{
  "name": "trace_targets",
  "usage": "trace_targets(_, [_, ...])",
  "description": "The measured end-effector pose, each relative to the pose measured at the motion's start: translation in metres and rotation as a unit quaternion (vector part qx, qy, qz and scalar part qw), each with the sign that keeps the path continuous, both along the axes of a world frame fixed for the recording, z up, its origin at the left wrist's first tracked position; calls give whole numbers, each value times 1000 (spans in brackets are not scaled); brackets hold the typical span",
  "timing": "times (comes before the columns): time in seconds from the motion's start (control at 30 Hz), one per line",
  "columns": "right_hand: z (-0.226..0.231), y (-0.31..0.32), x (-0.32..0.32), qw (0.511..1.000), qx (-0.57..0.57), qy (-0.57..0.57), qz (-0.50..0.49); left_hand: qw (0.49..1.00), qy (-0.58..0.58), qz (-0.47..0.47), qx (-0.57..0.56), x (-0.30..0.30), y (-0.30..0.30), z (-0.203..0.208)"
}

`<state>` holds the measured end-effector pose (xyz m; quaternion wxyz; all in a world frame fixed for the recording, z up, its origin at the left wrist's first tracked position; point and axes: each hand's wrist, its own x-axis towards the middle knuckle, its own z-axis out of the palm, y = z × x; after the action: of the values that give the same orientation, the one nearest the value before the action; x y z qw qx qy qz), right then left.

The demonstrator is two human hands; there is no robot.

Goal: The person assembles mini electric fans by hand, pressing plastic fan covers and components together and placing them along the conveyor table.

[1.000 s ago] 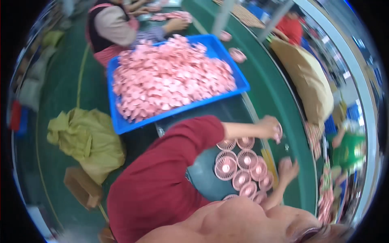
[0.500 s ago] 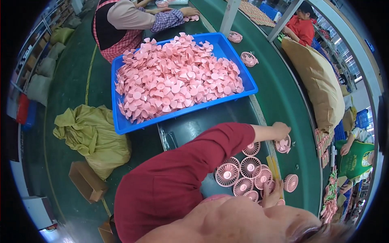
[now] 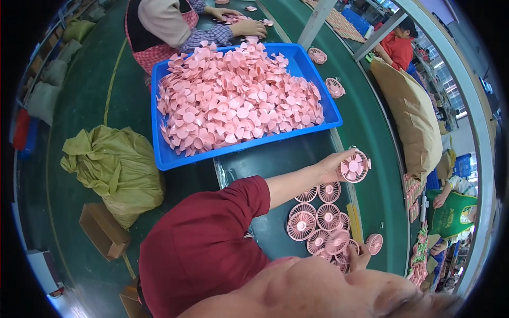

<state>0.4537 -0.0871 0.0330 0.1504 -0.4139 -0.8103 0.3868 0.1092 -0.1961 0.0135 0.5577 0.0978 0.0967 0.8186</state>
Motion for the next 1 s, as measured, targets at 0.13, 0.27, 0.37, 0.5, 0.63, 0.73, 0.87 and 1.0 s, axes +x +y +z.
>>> trace_targets(0.13, [38, -18, -28, 981, 193, -3, -9, 994, -39, -87, 60, 8, -1, 2])
trace_targets(0.27, [54, -40, -87, 895, 415, 165, -8, 984, 23, -145, 97, 30, 10, 4])
trace_targets(0.37, [51, -57, -136, 870, 449, 196, 56, 980, 22, -173, 97, 46, 2, 5])
trace_targets(0.5, [50, -77, -169, 904, 317, 232, 166, 986, -17, -160, 45, 52, 2, 8])
trace_targets(0.63, [56, -74, -176, 903, 298, 190, 243, 991, -35, -129, 9, 43, -10, 16])
trace_targets(0.73, [42, -55, -176, 897, 306, 240, 208, 993, -30, -114, -1, 53, -6, 28])
trace_targets(0.87, [30, -64, -193, 902, 306, 237, 190, 984, 122, 128, -22, 64, -14, 41])
trace_targets(1.0, [29, -80, -205, 933, -6, 322, 159, 784, 450, 416, -96, 61, -23, 45])
